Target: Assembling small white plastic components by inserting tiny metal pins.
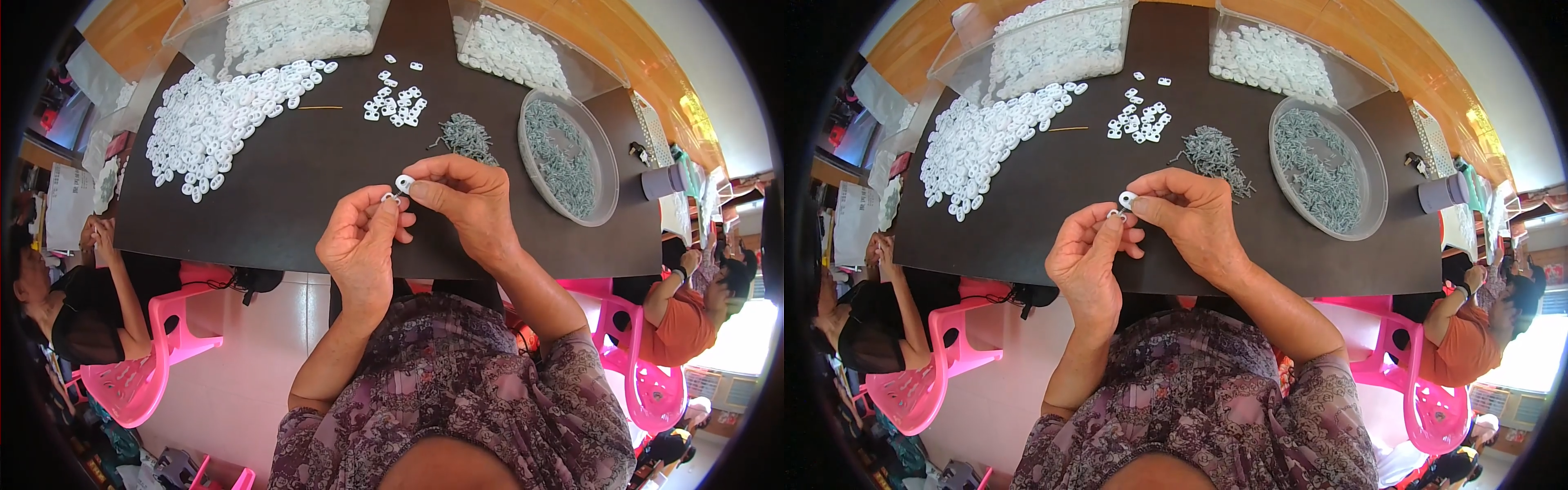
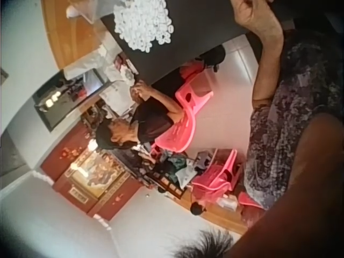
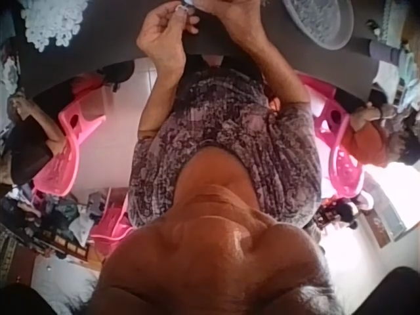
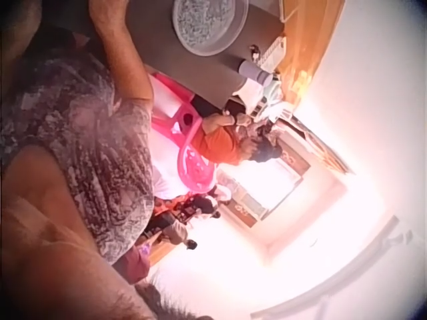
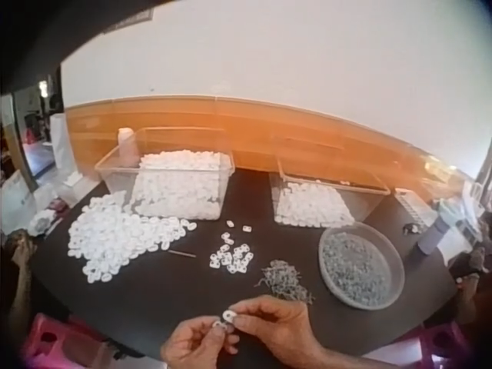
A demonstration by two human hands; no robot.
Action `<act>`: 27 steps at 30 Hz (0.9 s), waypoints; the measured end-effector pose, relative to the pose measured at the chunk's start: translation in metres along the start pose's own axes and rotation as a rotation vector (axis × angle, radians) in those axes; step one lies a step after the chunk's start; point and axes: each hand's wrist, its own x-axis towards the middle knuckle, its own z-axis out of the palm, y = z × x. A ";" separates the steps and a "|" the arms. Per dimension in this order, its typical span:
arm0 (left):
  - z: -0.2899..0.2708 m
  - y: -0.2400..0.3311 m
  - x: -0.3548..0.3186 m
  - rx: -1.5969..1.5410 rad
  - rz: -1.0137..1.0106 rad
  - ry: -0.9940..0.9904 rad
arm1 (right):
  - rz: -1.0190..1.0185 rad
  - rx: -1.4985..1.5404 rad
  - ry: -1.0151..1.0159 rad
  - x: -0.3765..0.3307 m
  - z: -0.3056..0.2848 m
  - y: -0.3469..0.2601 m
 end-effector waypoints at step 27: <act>-0.001 -0.006 0.007 -0.090 0.007 -0.040 | -0.583 -0.756 -0.001 -0.003 0.003 0.009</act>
